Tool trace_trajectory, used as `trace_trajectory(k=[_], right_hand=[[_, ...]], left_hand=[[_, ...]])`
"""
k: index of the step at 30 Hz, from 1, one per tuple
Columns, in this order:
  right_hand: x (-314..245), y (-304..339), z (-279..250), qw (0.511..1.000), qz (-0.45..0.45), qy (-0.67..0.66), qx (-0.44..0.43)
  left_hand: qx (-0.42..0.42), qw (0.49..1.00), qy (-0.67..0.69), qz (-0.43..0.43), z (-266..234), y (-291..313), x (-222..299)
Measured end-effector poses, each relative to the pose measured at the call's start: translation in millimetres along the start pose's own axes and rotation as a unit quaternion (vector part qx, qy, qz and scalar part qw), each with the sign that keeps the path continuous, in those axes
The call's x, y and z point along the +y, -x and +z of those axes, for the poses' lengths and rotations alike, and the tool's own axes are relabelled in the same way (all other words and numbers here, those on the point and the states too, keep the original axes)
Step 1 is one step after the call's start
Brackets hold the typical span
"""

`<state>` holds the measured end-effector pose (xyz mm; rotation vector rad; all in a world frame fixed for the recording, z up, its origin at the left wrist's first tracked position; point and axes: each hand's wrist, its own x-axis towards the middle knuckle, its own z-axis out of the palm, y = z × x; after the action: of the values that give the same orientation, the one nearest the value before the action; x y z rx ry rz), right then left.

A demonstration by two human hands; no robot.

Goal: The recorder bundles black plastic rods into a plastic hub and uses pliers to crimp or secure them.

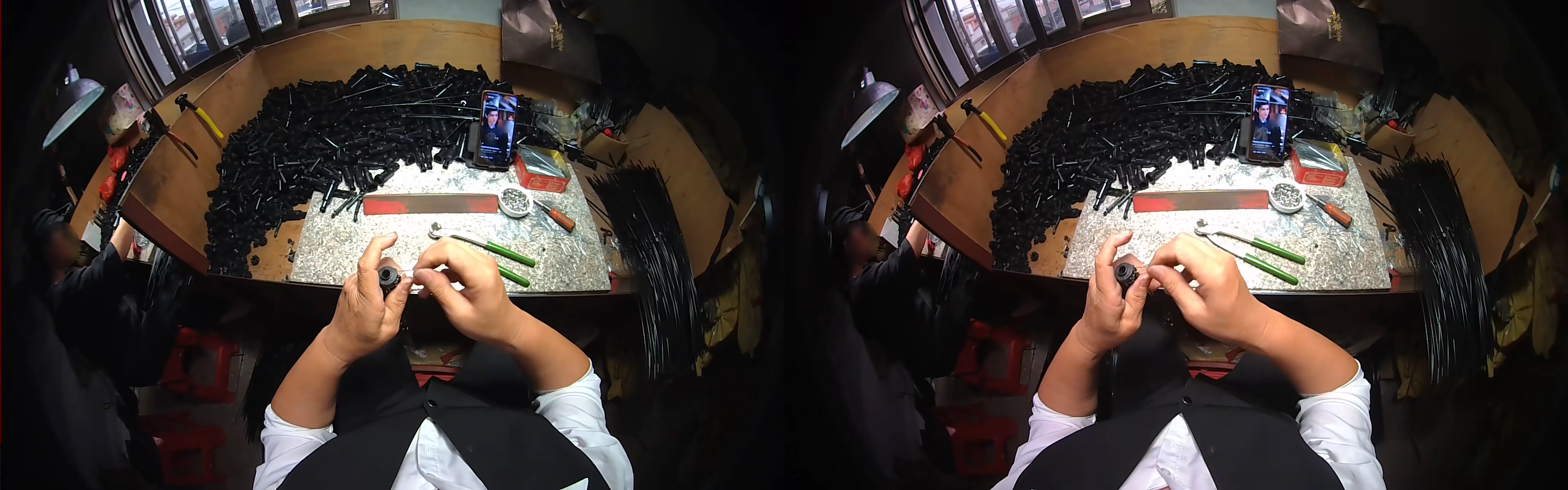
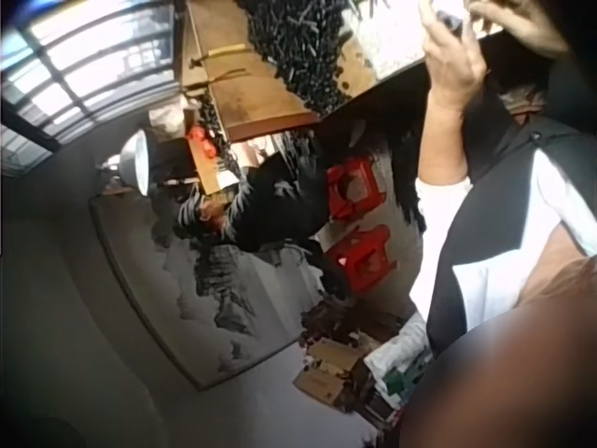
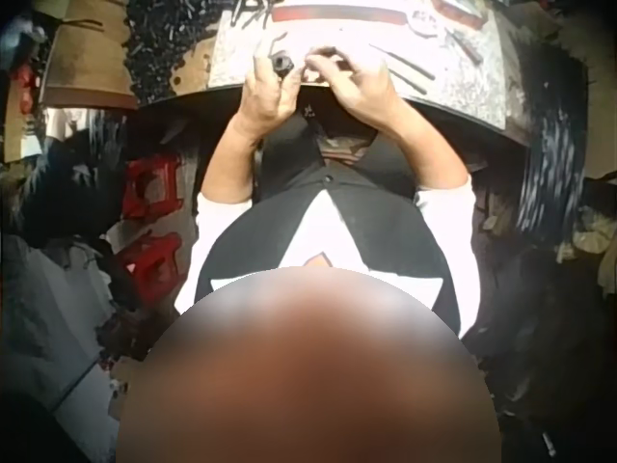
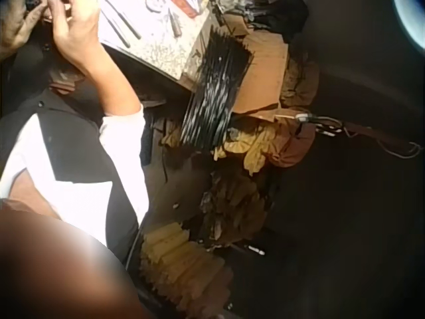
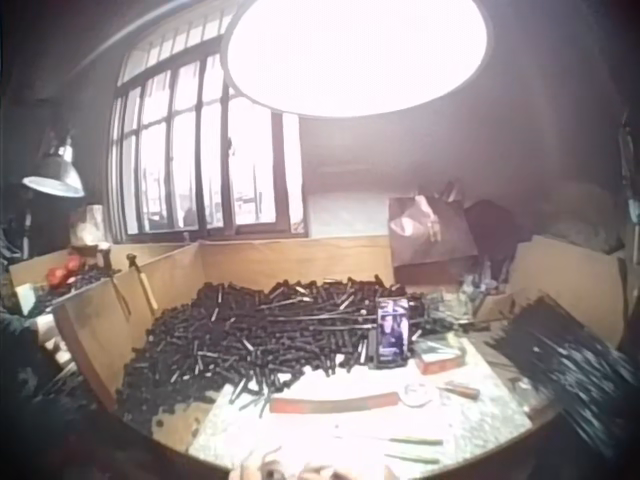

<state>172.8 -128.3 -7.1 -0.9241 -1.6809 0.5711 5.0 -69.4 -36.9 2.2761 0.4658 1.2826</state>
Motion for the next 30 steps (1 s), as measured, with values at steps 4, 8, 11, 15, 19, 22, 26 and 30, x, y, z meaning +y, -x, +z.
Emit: trace_trajectory(k=[4, 8, 11, 15, 19, 22, 26, 30], right_hand=[[5, -3, -4, 0.940, 0.199, -0.279, -0.008], [10, -4, -7, 0.902, 0.244, -0.353, -0.045], [7, 3, -3, 0.912, 0.241, -0.329, -0.040], [0, 11, 4, 0.996, 0.070, -0.058, 0.019], [-2, 10, 7, 0.981, -0.133, 0.129, 0.052], [-1, 12, 7, 0.963, -0.180, 0.197, 0.048], [2, 15, 5, 0.962, -0.184, 0.194, 0.053], [7, 21, -9, 0.964, -0.136, 0.223, 0.057]], left_hand=[[-0.042, 0.999, 0.023, 0.004, -2, 0, 3], [-0.033, 0.999, 0.041, 0.011, 0, 2, 3], [-0.014, 0.999, 0.024, 0.016, 2, 3, 4], [0.009, 0.999, -0.049, 0.004, 7, 3, 6], [0.041, 0.992, -0.116, 0.030, 15, 3, 5], [0.032, 0.994, -0.102, 0.009, 18, 3, 5], [0.028, 0.997, -0.077, 0.000, 16, 3, 7], [0.049, 0.989, 0.084, -0.115, 15, 7, 8]])
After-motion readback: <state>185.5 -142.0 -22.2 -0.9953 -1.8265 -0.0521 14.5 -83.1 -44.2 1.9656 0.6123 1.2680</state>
